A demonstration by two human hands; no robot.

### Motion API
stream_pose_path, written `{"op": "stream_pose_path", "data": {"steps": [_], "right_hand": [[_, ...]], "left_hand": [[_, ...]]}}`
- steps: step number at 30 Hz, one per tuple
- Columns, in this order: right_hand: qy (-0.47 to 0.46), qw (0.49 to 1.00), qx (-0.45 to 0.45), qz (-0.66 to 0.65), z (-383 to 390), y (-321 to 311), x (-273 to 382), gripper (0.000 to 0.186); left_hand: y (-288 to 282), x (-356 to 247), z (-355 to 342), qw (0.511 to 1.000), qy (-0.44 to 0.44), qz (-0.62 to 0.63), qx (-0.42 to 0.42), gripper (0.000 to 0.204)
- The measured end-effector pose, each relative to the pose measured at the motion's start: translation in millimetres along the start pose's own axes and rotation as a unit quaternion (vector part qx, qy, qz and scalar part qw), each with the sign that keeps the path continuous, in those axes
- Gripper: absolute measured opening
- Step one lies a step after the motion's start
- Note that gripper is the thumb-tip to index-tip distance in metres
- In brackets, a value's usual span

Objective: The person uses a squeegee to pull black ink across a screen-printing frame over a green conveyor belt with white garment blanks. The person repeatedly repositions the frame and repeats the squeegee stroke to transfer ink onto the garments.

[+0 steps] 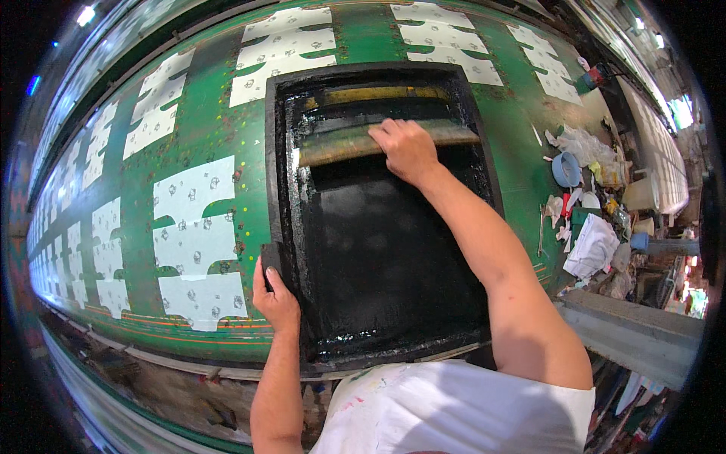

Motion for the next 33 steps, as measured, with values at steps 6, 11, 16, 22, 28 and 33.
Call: {"op": "stream_pose_path", "data": {"steps": [6,11,16,22,28,33], "right_hand": [[0.012,0.989,0.133,-0.070,-28,-9,-36,0.034],[0.043,0.991,0.126,-0.019,-70,10,-74,0.043],[0.035,0.988,0.149,-0.016,-78,25,-93,0.028],[0.061,0.960,0.271,-0.041,-75,8,-82,0.027],[0.016,0.965,0.252,-0.074,-23,-33,-8,0.034],[0.011,0.961,0.267,-0.074,37,-69,70,0.023]], "left_hand": [[0,3,-1,1.000,0.003,-0.007,0.000,0.040],[-1,-1,1,0.999,0.026,-0.020,-0.019,0.038],[-4,0,1,0.999,0.006,-0.030,-0.026,0.032],[-5,3,-5,0.999,-0.048,-0.015,-0.001,0.034],[-2,13,-10,0.997,-0.062,0.031,0.016,0.039],[3,18,-19,0.994,-0.081,0.051,0.046,0.045]]}}
Point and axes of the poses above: each hand's wrist, its own z-axis away from the middle knuckle, its own y-axis out of the palm, x = y × z, the point moved 5 cm from there along -z, towards the middle knuckle, and after that the axes turned 13 degrees about -y, right-handed, at the moved point
